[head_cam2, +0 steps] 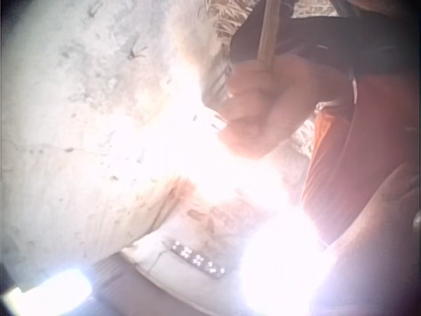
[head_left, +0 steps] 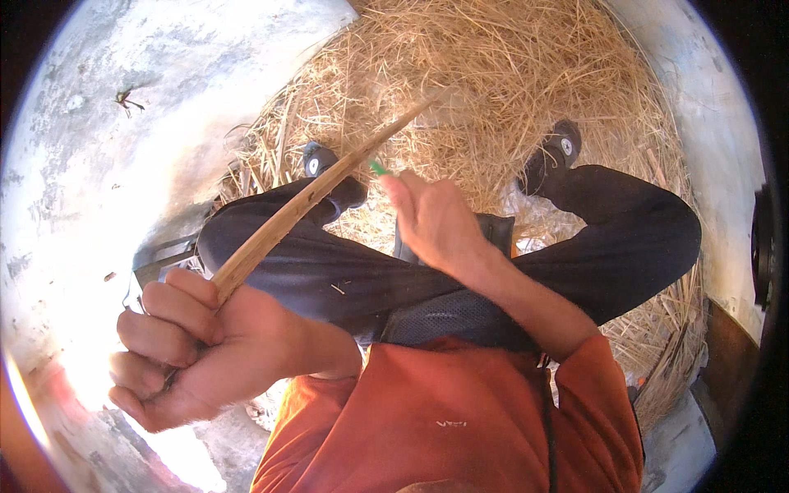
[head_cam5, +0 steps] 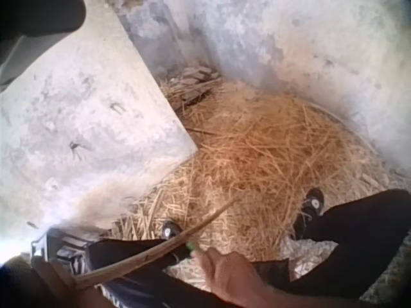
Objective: The person strips the bark from a long wooden stick using a green-handled utility knife. They hold the stick with their left hand and use their right hand to shave the wood along its length.
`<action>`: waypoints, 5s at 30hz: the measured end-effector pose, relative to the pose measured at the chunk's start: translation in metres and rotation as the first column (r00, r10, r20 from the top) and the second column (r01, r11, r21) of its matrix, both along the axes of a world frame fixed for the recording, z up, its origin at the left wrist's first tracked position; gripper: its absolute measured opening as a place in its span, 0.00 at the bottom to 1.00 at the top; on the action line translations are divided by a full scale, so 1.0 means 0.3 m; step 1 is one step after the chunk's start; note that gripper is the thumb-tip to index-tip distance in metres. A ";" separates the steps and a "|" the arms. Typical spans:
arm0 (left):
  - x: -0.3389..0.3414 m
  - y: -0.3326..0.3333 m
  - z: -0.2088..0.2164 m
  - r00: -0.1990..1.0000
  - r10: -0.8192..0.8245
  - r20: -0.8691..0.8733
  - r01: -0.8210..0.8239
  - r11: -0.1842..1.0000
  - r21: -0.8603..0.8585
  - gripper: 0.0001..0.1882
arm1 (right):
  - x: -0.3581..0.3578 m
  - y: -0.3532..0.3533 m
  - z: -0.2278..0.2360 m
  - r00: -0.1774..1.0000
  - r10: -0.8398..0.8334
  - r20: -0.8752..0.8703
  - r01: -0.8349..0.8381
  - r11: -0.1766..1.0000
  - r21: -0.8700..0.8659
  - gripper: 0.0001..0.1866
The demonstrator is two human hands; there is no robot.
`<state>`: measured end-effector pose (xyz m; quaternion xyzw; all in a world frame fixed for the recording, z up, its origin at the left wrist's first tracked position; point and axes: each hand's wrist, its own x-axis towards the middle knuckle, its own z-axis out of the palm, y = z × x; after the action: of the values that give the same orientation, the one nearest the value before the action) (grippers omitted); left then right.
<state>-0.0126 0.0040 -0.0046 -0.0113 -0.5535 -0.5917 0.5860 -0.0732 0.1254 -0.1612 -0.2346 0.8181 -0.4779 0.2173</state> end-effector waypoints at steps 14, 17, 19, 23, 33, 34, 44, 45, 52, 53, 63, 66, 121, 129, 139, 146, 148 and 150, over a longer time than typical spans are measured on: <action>-0.060 0.026 0.024 0.938 0.347 0.008 -0.346 0.932 0.105 0.21 | 0.070 0.007 0.224 0.983 0.130 0.127 -0.104 0.976 -0.194 0.23; -0.033 0.007 0.017 0.989 0.148 -0.012 -0.147 0.987 0.069 0.21 | 0.093 0.002 0.220 0.987 0.143 0.069 -0.124 0.966 -0.229 0.19; -0.018 0.002 0.012 0.999 0.011 -0.044 -0.008 0.997 0.080 0.21 | 0.063 -0.004 0.082 0.999 0.028 0.023 -0.026 0.994 -0.106 0.16; -0.011 0.004 0.011 0.998 -0.015 -0.065 0.020 0.997 0.070 0.21 | 0.050 0.013 0.052 0.990 0.025 -0.140 -0.050 0.983 -0.178 0.13; -0.002 -0.020 -0.005 0.993 0.108 -0.047 -0.103 0.990 0.093 0.21 | 0.128 -0.026 0.203 0.987 0.082 -0.136 -0.117 0.955 -0.273 0.18; 0.002 -0.028 -0.009 0.990 0.137 -0.037 -0.133 0.987 0.093 0.21 | 0.138 -0.035 0.185 0.984 0.062 -0.167 -0.103 0.962 -0.251 0.19; 0.002 -0.069 0.007 0.960 0.263 -0.097 -0.277 0.944 -0.179 0.20 | 0.122 -0.004 0.354 0.983 0.179 0.029 -0.165 0.951 -0.263 0.20; 0.018 -0.071 0.005 0.969 0.245 -0.033 -0.246 0.938 -0.245 0.18 | 0.122 0.008 0.376 0.982 0.188 0.025 -0.174 0.947 -0.271 0.20; -0.022 -0.009 0.024 0.896 0.416 -0.155 -0.443 0.857 -0.263 0.18 | 0.148 0.054 0.475 0.969 0.244 -0.034 -0.246 0.951 -0.187 0.15; -0.023 -0.014 0.026 0.884 0.439 -0.162 -0.467 0.835 -0.290 0.17 | 0.150 0.056 0.467 0.969 0.239 -0.068 -0.248 0.953 -0.172 0.14; 0.047 -0.061 0.003 0.914 0.402 -0.056 -0.405 0.897 -0.176 0.18 | 0.120 0.049 0.060 0.768 0.098 -0.633 0.074 0.968 0.240 0.19; 0.093 -0.030 -0.030 0.985 0.124 -0.117 -0.140 0.981 -0.137 0.17 | 0.060 0.144 -0.002 0.978 -0.066 -0.198 0.098 0.982 0.161 0.20; -0.009 -0.043 -0.027 0.889 0.457 -0.024 -0.456 0.880 -0.133 0.24 | -0.112 0.048 -0.198 0.998 -0.062 -0.024 0.066 0.967 0.245 0.26; -0.018 -0.080 -0.023 0.842 0.539 0.017 -0.527 0.830 -0.184 0.23 | -0.100 0.001 -0.122 0.996 0.032 -0.078 -0.015 0.978 0.208 0.29; -0.031 -0.081 -0.017 0.825 0.565 0.015 -0.563 0.823 -0.070 0.23 | -0.121 -0.004 -0.160 0.995 0.066 -0.076 -0.032 0.925 0.379 0.28; -0.072 -0.054 -0.015 0.821 0.571 -0.002 -0.566 0.814 -0.127 0.24 | -0.297 0.214 -0.505 0.995 0.065 -0.074 -0.018 0.861 0.509 0.25; -0.056 -0.066 -0.019 0.826 0.564 0.007 -0.559 0.819 -0.128 0.24 | -0.286 0.211 -0.479 0.998 -0.004 -0.063 0.032 0.888 0.459 0.26; -0.019 -0.091 -0.032 0.874 0.486 -0.005 -0.481 0.862 -0.162 0.23 | -0.225 0.101 -0.297 0.979 -0.197 -0.051 0.204 0.953 0.225 0.27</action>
<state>-0.0184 -0.0232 -0.0143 0.0918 -0.5943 -0.3802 0.7028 -0.1407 0.1558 -0.2504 -0.1305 0.8904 -0.3965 0.1818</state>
